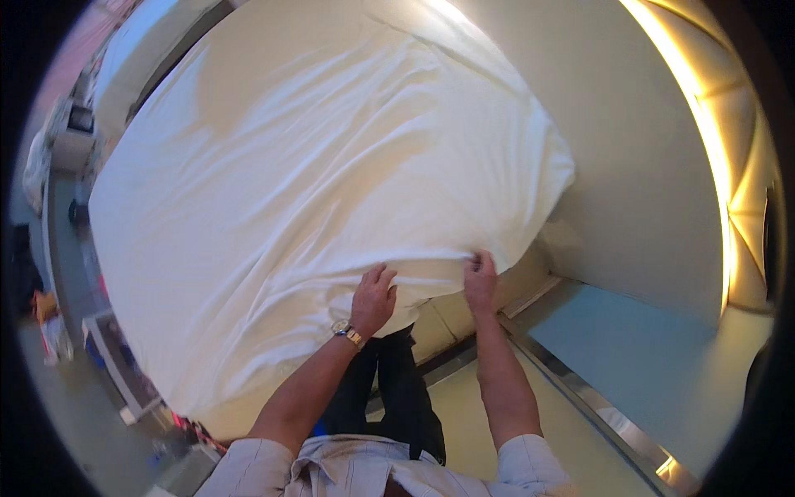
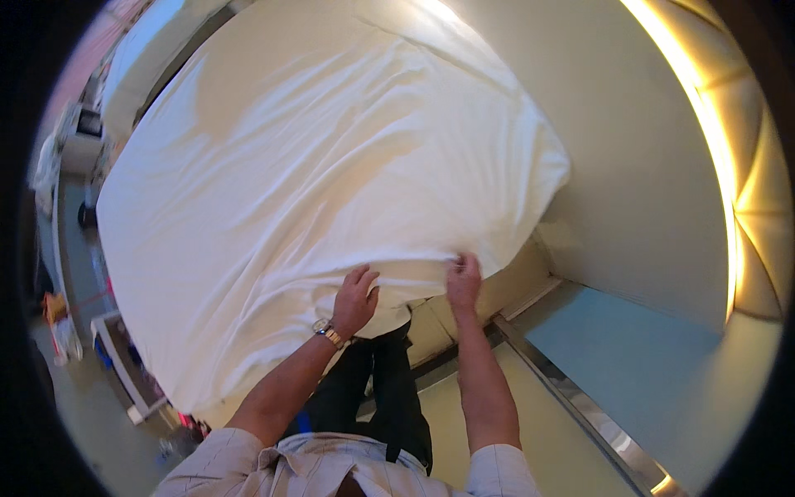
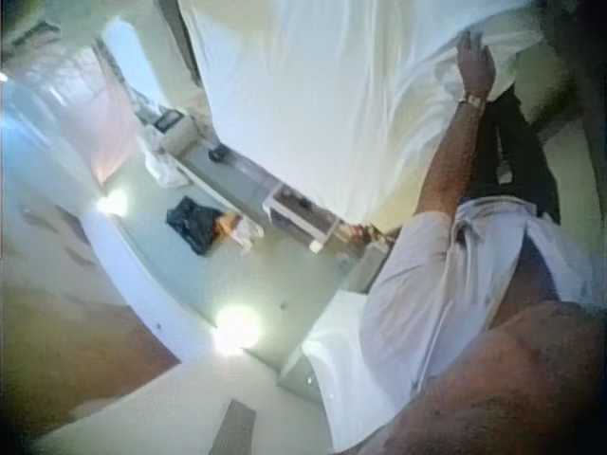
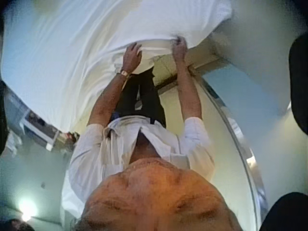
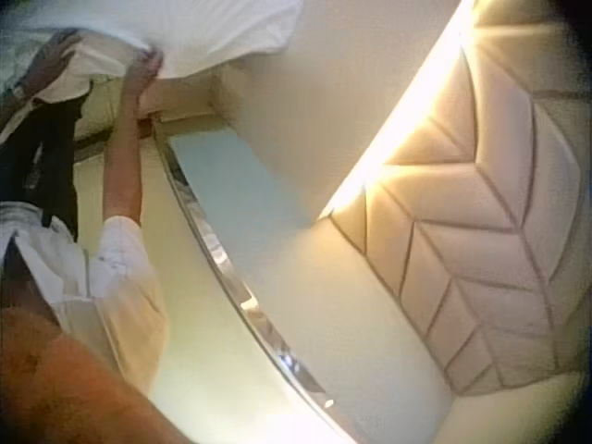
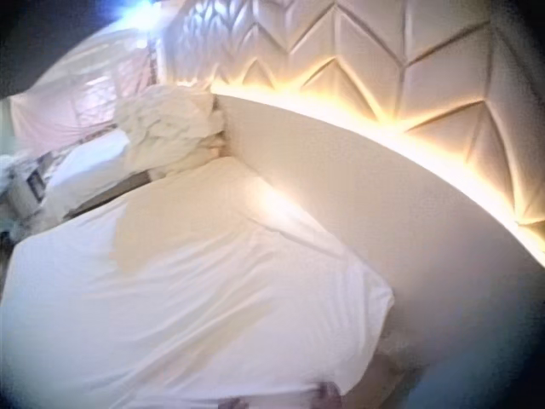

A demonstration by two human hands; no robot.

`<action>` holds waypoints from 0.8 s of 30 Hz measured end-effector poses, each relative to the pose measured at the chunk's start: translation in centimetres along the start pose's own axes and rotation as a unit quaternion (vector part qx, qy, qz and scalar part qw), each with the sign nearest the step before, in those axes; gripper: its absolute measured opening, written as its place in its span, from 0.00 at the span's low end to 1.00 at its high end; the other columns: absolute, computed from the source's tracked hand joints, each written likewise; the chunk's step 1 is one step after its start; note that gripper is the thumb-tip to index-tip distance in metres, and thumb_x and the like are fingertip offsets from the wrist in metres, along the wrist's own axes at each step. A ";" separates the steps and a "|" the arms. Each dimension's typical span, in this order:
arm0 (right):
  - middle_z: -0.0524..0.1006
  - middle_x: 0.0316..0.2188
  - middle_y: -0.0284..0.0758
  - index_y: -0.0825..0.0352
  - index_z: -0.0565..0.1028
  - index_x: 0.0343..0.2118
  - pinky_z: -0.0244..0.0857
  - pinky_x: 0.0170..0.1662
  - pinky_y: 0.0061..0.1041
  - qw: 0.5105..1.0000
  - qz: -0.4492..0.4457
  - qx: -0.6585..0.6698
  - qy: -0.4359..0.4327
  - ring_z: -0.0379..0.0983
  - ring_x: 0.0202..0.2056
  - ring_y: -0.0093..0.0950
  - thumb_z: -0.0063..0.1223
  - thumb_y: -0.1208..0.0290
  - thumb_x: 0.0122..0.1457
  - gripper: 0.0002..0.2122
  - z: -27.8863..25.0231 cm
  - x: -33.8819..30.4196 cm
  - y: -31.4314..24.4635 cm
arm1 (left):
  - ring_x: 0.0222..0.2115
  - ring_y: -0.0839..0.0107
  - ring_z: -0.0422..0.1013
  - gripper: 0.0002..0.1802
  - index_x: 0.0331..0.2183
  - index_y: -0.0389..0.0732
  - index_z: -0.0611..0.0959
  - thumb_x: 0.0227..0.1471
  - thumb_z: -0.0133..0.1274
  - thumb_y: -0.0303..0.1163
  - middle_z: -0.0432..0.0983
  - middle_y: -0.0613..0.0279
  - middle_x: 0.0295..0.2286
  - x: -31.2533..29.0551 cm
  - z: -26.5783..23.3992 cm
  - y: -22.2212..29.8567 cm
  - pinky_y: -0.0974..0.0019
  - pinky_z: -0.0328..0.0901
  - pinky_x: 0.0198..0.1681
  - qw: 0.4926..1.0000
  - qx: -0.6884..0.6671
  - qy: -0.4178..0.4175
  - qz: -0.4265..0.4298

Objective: The person spreads a white fitted sheet over a mattress, tucking the edges under. They then place a white duvet on top and arrange two white pillows at the head of the bed.

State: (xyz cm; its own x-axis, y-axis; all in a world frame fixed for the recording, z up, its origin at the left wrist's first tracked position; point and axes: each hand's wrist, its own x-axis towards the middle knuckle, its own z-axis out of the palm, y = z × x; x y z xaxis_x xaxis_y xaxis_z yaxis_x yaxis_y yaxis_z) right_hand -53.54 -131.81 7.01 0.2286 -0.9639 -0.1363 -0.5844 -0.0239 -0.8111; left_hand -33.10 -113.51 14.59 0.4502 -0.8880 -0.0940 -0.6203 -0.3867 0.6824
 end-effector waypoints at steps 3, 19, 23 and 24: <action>0.78 0.44 0.41 0.65 0.78 0.47 0.72 0.48 0.38 0.965 -0.075 0.001 -0.253 0.76 0.44 0.40 0.65 0.71 0.55 0.16 5.9 -2.0 -7.6 | 0.54 0.44 0.69 0.20 0.49 0.39 0.80 0.53 0.60 0.25 0.72 0.43 0.54 0.7 0.4 -0.2 0.49 0.67 0.57 0.997 -0.011 0.060 -0.038; 0.76 0.33 0.37 0.58 0.79 0.35 0.65 0.49 0.43 0.738 -0.448 -0.261 -0.433 0.74 0.41 0.41 0.59 0.71 0.54 0.06 13.2 1.6 0.3 | 0.53 0.49 0.68 0.21 0.45 0.42 0.82 0.46 0.66 0.31 0.75 0.49 0.46 -6.9 7.1 -8.5 0.51 0.64 0.56 0.976 0.111 0.051 -0.178; 0.78 0.28 0.41 0.60 0.79 0.31 0.68 0.43 0.45 0.725 -0.409 -0.214 -0.512 0.76 0.35 0.45 0.56 0.71 0.55 0.03 12.0 1.1 1.4 | 0.40 0.52 0.70 0.05 0.33 0.42 0.81 0.50 0.58 0.28 0.73 0.54 0.33 -7.6 9.4 -10.5 0.49 0.65 0.44 0.968 0.127 0.032 -0.212; 0.79 0.28 0.42 0.61 0.79 0.31 0.69 0.41 0.46 0.702 -0.400 -0.227 -0.543 0.77 0.35 0.47 0.56 0.71 0.55 0.03 11.2 0.3 2.2 | 0.40 0.52 0.71 0.04 0.32 0.42 0.81 0.50 0.57 0.28 0.74 0.53 0.33 -8.0 9.9 -10.4 0.50 0.65 0.44 0.969 0.127 0.024 -0.211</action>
State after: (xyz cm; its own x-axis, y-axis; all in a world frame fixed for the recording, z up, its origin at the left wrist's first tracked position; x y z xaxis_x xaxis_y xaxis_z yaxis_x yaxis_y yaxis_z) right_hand -46.03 -129.19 -1.14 0.9404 0.1714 -0.2936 -0.0616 -0.7634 -0.6430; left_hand -36.63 -104.91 1.04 0.7232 -0.6276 -0.2882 -0.5098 -0.7667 0.3903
